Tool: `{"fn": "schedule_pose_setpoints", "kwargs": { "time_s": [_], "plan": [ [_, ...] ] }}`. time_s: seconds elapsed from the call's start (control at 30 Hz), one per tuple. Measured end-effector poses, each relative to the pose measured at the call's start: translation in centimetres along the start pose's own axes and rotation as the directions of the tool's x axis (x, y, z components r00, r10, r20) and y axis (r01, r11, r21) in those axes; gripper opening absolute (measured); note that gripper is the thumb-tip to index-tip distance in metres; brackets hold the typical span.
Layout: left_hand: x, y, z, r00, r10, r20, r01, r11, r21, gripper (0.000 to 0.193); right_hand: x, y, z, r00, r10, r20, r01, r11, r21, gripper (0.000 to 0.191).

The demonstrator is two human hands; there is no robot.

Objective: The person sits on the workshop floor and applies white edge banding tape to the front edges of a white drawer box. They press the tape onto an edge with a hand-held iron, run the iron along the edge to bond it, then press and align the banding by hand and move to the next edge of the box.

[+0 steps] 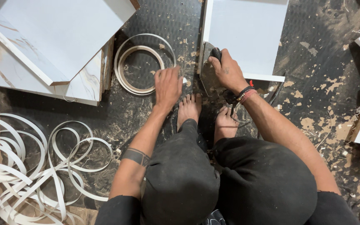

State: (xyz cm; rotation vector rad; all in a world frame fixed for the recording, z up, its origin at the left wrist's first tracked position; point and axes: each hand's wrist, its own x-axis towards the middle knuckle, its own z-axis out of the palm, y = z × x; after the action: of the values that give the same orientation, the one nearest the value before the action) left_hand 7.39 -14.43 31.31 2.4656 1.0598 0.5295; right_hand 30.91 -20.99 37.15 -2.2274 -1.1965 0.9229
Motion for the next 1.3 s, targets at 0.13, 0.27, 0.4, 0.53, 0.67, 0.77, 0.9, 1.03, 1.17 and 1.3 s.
{"fn": "schedule_pose_setpoints", "kwargs": {
  "time_s": [0.13, 0.27, 0.4, 0.53, 0.67, 0.77, 0.9, 1.03, 1.17, 1.3],
  "plan": [
    [1.0, 1.7, -0.7, 0.991, 0.135, 0.013, -0.135, 0.967, 0.214, 0.044, 0.1, 0.1, 0.1, 1.0, 0.02, -0.006, -0.02, 1.0, -0.011, 0.046],
    [1.7, 2.6, -0.6, 0.978, 0.209, 0.016, -0.209, 0.966, 0.149, 0.037, -0.2, 0.7, -0.1, 0.998, 0.059, -0.022, -0.059, 0.998, 0.006, 0.047],
    [2.8, 2.9, 0.4, 0.96, 0.278, 0.033, -0.279, 0.96, 0.031, 0.03, -1.3, 2.5, -1.5, 0.991, 0.124, -0.057, -0.123, 0.992, 0.023, 0.048],
    [4.3, 3.3, 1.5, 0.926, 0.368, 0.079, -0.371, 0.928, 0.024, 0.027, -2.8, 5.6, -4.4, 0.976, 0.198, -0.091, -0.195, 0.98, 0.049, 0.05],
    [4.8, 3.5, 2.0, 0.914, 0.396, 0.087, -0.402, 0.913, 0.069, 0.017, -4.4, 9.9, -7.6, 0.957, 0.218, -0.192, -0.216, 0.976, 0.033, 0.049],
    [4.5, 3.8, 2.0, 0.918, 0.389, 0.076, -0.393, 0.919, 0.042, 0.016, -5.6, 13.3, -10.0, 0.943, 0.21, -0.257, -0.205, 0.978, 0.045, 0.046],
    [4.6, 4.4, 1.8, 0.924, 0.372, 0.089, -0.373, 0.928, -0.001, 0.013, -6.7, 16.9, -13.4, 0.941, 0.158, -0.3, -0.154, 0.987, 0.035, 0.041],
    [4.9, 4.8, 1.9, 0.918, 0.378, 0.123, -0.383, 0.924, 0.021, 0.012, -9.2, 20.1, -15.4, 0.917, 0.368, -0.151, -0.267, 0.85, 0.453, 0.036],
    [5.0, 5.0, 1.9, 0.907, 0.389, 0.163, -0.405, 0.911, 0.076, 0.016, -16.0, 23.9, -14.9, 0.864, 0.455, -0.217, -0.219, 0.726, 0.652, 0.022],
    [5.1, 5.8, 1.8, 0.889, 0.405, 0.215, -0.425, 0.904, 0.053, 0.02, -24.0, 29.4, -14.2, 0.751, 0.618, -0.234, -0.306, 0.639, 0.706, 0.027]
  ]
}}
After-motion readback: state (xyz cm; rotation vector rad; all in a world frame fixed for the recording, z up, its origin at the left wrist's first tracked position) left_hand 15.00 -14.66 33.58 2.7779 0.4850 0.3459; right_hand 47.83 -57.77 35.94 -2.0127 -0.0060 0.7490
